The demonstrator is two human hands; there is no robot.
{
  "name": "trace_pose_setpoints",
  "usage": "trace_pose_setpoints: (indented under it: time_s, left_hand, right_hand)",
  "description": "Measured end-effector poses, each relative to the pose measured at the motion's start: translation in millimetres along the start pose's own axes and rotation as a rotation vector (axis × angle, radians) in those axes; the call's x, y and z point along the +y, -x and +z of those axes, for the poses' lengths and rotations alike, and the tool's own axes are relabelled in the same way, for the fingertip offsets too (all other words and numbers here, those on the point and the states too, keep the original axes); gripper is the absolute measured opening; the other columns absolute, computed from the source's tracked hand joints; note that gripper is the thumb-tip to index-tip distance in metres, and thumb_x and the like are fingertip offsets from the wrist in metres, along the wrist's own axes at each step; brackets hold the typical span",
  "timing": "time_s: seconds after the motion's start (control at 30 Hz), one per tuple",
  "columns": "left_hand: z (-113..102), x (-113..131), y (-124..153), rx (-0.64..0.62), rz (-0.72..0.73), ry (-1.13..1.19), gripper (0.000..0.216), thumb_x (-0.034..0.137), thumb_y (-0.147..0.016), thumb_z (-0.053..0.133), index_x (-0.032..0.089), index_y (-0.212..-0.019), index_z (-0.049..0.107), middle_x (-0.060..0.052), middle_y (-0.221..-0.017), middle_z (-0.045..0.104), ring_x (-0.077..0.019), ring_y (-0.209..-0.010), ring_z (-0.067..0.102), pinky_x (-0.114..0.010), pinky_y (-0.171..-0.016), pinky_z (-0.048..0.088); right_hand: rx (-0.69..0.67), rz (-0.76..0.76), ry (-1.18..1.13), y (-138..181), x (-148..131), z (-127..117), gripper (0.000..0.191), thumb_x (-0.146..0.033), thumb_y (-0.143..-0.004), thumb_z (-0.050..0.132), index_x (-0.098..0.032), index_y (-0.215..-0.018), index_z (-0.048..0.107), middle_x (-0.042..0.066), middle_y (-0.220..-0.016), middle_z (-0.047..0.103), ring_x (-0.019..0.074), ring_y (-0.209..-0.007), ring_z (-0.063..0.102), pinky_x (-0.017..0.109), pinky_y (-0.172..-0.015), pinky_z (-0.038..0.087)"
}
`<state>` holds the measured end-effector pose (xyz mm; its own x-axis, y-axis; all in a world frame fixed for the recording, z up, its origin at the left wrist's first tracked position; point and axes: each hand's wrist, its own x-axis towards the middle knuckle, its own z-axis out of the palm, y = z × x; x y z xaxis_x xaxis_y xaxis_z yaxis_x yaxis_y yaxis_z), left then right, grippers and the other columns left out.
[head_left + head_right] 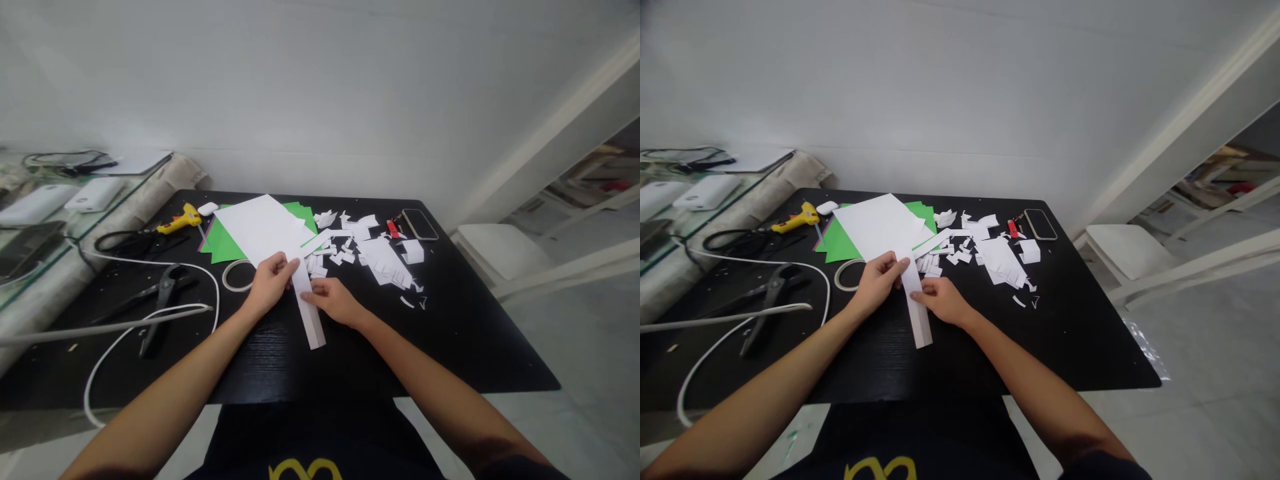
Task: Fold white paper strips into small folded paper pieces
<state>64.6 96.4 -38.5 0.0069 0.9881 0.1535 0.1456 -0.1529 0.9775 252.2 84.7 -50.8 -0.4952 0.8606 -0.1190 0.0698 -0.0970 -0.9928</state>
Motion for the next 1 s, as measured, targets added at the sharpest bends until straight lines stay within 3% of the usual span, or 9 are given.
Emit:
trace_pose_setpoints:
  time_s: [0.23,0.4,1.0]
  left_hand:
    - [2.0,-1.9,2.5,-0.126,0.018,0.016,0.026,0.041,-0.084,0.075,0.018,-0.077,0.066,0.003,-0.06,0.057,-0.011,-0.053,0.048,-0.024,-0.052,0.036]
    - [4.2,-3.1,3.4,-0.182,0.024,-0.009,0.024,0.039,-0.082,0.077,0.016,-0.088,0.074,0.001,-0.065,0.061,-0.0125,-0.057,0.049,-0.025,-0.053,0.035]
    - [4.6,-4.2,3.0,-0.136,0.032,-0.059,0.027,0.042,-0.081,0.077,0.016,-0.076,0.069,0.004,-0.059,0.052,-0.0111,-0.054,0.041,-0.024,-0.051,0.03]
  right_hand:
    - [0.038,0.0,0.009,0.3,-0.1,0.7,0.036,-0.05,-0.078,0.079,-0.015,-0.085,0.071,0.003,-0.077,0.072,0.0182,-0.069,0.064,0.03,-0.065,0.049]
    - [0.065,-0.004,0.002,-0.1,-1.0,1.2,0.041,-0.054,-0.076,0.081,-0.015,-0.082,0.069,-0.001,-0.068,0.064,0.0152,-0.062,0.056,0.029,-0.062,0.046]
    - [0.083,-0.005,0.007,-0.4,0.4,0.6,0.039,-0.051,-0.077,0.082,-0.016,-0.075,0.066,-0.002,-0.064,0.061,0.0133,-0.06,0.052,0.027,-0.059,0.04]
